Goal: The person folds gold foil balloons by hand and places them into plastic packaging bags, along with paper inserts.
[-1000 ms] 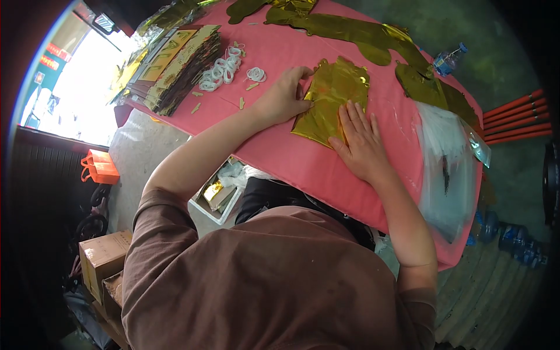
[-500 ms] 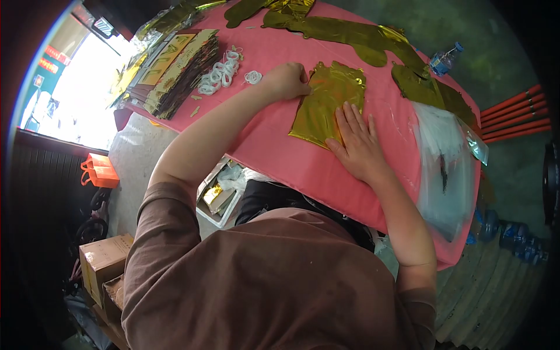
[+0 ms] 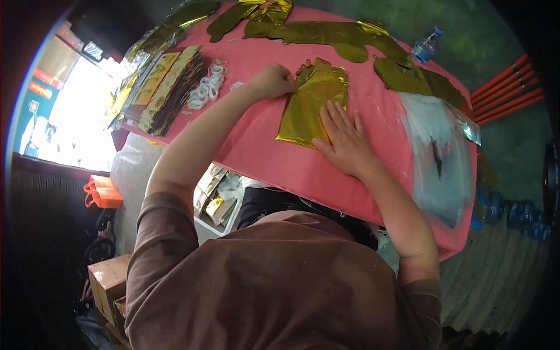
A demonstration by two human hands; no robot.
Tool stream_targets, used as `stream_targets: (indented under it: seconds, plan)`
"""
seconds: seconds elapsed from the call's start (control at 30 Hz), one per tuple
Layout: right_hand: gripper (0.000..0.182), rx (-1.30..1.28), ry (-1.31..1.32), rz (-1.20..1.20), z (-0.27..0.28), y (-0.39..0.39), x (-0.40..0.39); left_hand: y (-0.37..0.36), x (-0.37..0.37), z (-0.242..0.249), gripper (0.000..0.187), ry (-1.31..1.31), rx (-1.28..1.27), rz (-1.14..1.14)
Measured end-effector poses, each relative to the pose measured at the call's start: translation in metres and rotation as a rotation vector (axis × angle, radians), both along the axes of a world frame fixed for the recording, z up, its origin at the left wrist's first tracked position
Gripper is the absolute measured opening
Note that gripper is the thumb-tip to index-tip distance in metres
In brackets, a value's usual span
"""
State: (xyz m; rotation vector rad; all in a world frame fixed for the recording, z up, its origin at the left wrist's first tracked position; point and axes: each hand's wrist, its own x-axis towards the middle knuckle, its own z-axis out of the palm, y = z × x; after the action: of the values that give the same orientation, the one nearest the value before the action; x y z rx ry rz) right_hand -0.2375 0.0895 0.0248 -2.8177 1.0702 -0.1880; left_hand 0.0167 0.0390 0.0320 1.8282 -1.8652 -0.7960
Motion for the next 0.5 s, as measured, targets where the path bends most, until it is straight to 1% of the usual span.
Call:
stream_targets:
  seconds: [0.03,0.07,0.13,0.2,0.23,0.27,0.3,0.33,0.4,0.43,0.47,0.5]
  plan:
    - [0.069,-0.002,-0.004,-0.015,0.001,0.000,0.000,0.002,-0.001,-0.001,0.023,0.097,-0.046,0.025]
    - [0.068,0.002,-0.002,-0.005,0.001,0.000,0.000,0.005,-0.002,-0.002,0.023,0.095,-0.047,0.011]
    - [0.068,0.004,-0.004,-0.001,0.002,0.000,-0.002,0.014,-0.006,0.000,0.018,0.197,-0.110,0.084]
    - [0.063,0.093,-0.130,0.013,0.000,-0.001,-0.003,0.020,-0.007,0.002,0.017,0.221,-0.123,0.093]
    - [0.063,0.090,-0.133,0.008,0.000,-0.002,-0.004,0.023,-0.008,0.002,0.015,0.246,-0.133,0.109]
    - [0.057,0.100,-0.205,0.008,0.000,-0.005,-0.005,0.024,-0.008,0.002,0.015,0.244,-0.135,0.102]
    - [0.052,0.110,-0.276,0.009,-0.001,-0.008,-0.007,0.025,-0.009,0.001,0.015,0.298,-0.133,0.097]
    - [0.052,0.108,-0.279,0.005,-0.003,-0.013,-0.009,0.026,-0.009,-0.001,0.016,0.352,-0.129,0.093]
    - [0.041,0.480,-0.702,-0.021,-0.006,-0.028,-0.015,0.030,-0.007,-0.004,0.015,0.370,-0.135,0.080]
    - [0.041,0.477,-0.706,-0.025,-0.008,-0.032,-0.016,0.031,-0.006,-0.005,0.015,0.389,-0.141,0.071]
    - [0.040,0.324,-0.813,-0.115,-0.011,-0.037,-0.017,0.033,-0.006,-0.007,0.015,0.388,-0.141,0.065]
    - [0.039,0.167,-0.914,-0.205,-0.012,-0.040,-0.018,0.037,-0.008,-0.006,0.014,0.531,-0.136,0.052]
